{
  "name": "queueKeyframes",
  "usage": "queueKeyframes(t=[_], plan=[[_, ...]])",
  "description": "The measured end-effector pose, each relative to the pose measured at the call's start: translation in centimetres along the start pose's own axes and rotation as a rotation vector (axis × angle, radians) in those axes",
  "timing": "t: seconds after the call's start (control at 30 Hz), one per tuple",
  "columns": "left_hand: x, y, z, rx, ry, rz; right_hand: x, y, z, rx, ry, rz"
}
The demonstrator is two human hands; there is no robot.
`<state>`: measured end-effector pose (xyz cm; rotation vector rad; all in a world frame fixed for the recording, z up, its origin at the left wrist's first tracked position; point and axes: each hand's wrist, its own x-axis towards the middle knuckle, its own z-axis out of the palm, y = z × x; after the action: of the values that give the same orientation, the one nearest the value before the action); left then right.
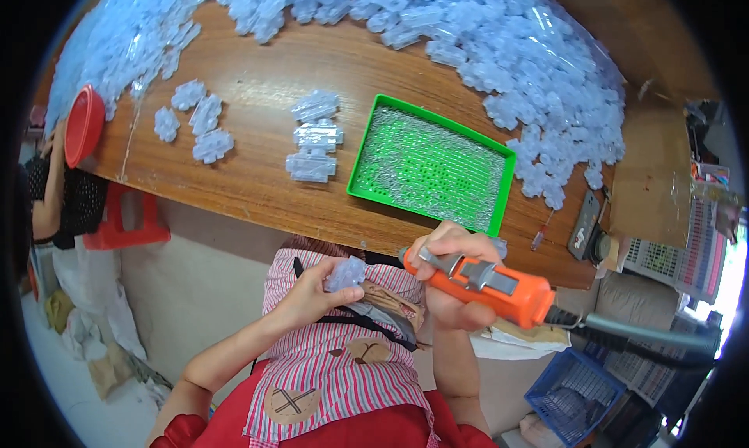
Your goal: The person assembles plastic casings by holding each piece by hand and driving screws into it with an electric screwdriver.
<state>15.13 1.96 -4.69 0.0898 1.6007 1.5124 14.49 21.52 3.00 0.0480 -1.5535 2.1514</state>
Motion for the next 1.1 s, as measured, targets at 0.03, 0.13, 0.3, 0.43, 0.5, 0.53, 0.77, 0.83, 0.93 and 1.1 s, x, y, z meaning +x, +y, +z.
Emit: queueKeyframes(t=[0.03, 0.13, 0.3, 0.43, 0.5, 0.53, 0.77, 0.83, 0.93, 1.1], plan=[[0.3, -0.5, 0.2, -0.059, 0.009, 0.012, -0.1, 0.2, 0.3, 0.006, -0.053, 0.005], [1.1, -1.7, 1.2, -0.267, 0.037, 0.012, -0.3, 0.8, 1.6, -0.021, -0.107, 0.004], [2.0, -0.7, 1.6, -0.460, -0.005, -0.055, -0.1, 1.5, 1.7, 0.042, -0.179, 0.013], [2.5, -2.0, 1.2, -0.370, -0.024, -0.068, -0.3, 1.8, 1.9, 0.018, -0.145, 0.029], [2.5, -1.5, 1.1, -0.196, -0.010, -0.049, -0.5, 2.1, 1.6, 0.021, -0.175, 0.040], [2.2, -1.0, 1.2, -0.174, 0.006, -0.052, -0.6, 2.2, 1.5, 0.015, -0.172, 0.040], [2.1, -1.3, 2.0, -0.180, 0.052, -0.058, -0.8, 2.5, 1.5, 0.083, -0.193, 0.018], [2.2, -1.2, 2.2, -0.172, 0.061, -0.056, -0.8, 2.3, 1.8, 0.081, -0.184, 0.015], [2.2, -1.6, 2.5, -0.173, 0.106, 0.004, -1.1, 2.9, 1.3, -0.015, -0.241, 0.009], [2.2, -1.3, 2.5, -0.101, 0.119, 0.015, -1.0, 3.3, 1.2, 0.013, -0.302, 0.016]])
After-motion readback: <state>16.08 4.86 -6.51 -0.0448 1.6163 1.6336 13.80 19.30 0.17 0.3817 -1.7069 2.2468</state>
